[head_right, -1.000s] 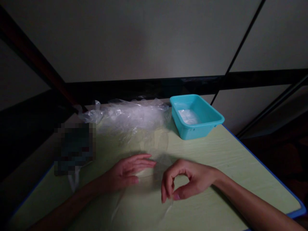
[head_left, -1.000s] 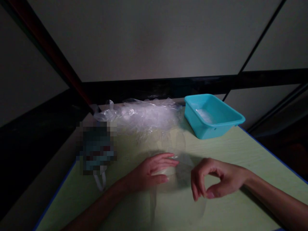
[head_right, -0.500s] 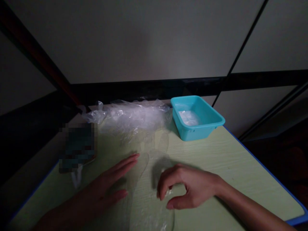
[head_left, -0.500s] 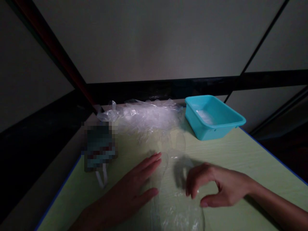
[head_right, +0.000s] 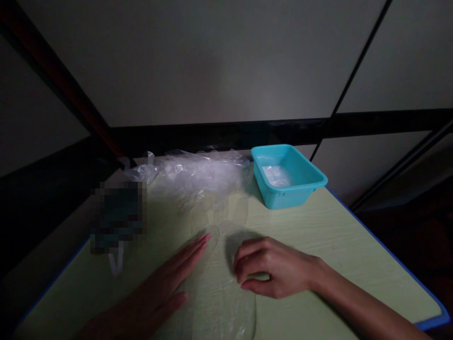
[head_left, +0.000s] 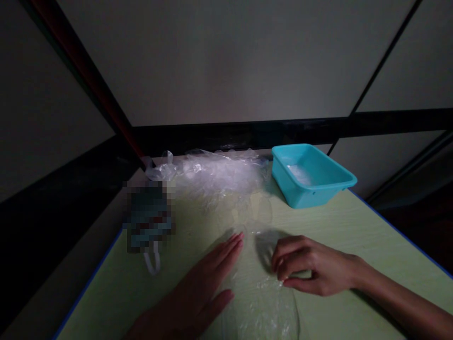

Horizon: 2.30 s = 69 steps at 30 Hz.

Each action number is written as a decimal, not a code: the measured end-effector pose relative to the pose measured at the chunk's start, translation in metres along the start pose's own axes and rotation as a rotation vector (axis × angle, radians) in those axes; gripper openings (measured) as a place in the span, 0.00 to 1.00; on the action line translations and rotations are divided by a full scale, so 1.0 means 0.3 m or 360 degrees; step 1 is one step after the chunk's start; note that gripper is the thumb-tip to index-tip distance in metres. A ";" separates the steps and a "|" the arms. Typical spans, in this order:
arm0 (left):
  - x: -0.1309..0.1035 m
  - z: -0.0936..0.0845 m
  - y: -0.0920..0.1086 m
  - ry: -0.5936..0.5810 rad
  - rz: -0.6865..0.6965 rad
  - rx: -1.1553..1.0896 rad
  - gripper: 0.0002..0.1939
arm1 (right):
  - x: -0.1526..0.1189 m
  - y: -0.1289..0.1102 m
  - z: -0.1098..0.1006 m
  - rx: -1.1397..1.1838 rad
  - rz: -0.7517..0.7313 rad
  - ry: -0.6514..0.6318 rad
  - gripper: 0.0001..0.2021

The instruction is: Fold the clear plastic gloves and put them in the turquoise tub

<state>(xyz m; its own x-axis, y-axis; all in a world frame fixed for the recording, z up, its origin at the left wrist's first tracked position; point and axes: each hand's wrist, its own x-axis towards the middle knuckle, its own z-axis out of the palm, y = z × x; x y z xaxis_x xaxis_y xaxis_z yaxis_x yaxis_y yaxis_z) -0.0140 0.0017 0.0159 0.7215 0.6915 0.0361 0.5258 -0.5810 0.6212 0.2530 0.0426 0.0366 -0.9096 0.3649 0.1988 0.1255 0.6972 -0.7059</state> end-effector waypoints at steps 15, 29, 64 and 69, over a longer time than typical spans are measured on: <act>0.017 -0.014 -0.060 0.0345 -0.0368 -0.0738 0.15 | -0.020 -0.026 0.063 -0.0397 -0.0047 -0.0622 0.06; 0.030 -0.017 -0.041 0.0260 -0.0394 -0.0659 0.15 | -0.018 -0.033 0.025 -0.0095 -0.0058 -0.0585 0.11; 0.004 -0.021 -0.040 -0.0024 -0.0077 -0.0296 0.39 | -0.044 -0.013 -0.024 0.0815 0.0319 0.0438 0.04; 0.012 -0.004 -0.032 0.0032 -0.0081 -0.0191 0.19 | -0.038 -0.027 -0.017 0.0400 0.0091 0.0300 0.10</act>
<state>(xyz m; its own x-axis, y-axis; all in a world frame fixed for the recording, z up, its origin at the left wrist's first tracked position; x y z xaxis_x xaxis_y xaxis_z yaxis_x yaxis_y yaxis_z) -0.0171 0.0102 0.0111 0.6855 0.7279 0.0168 0.5031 -0.4903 0.7117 0.2643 0.0360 0.0435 -0.8114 0.5235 0.2602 0.0509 0.5067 -0.8606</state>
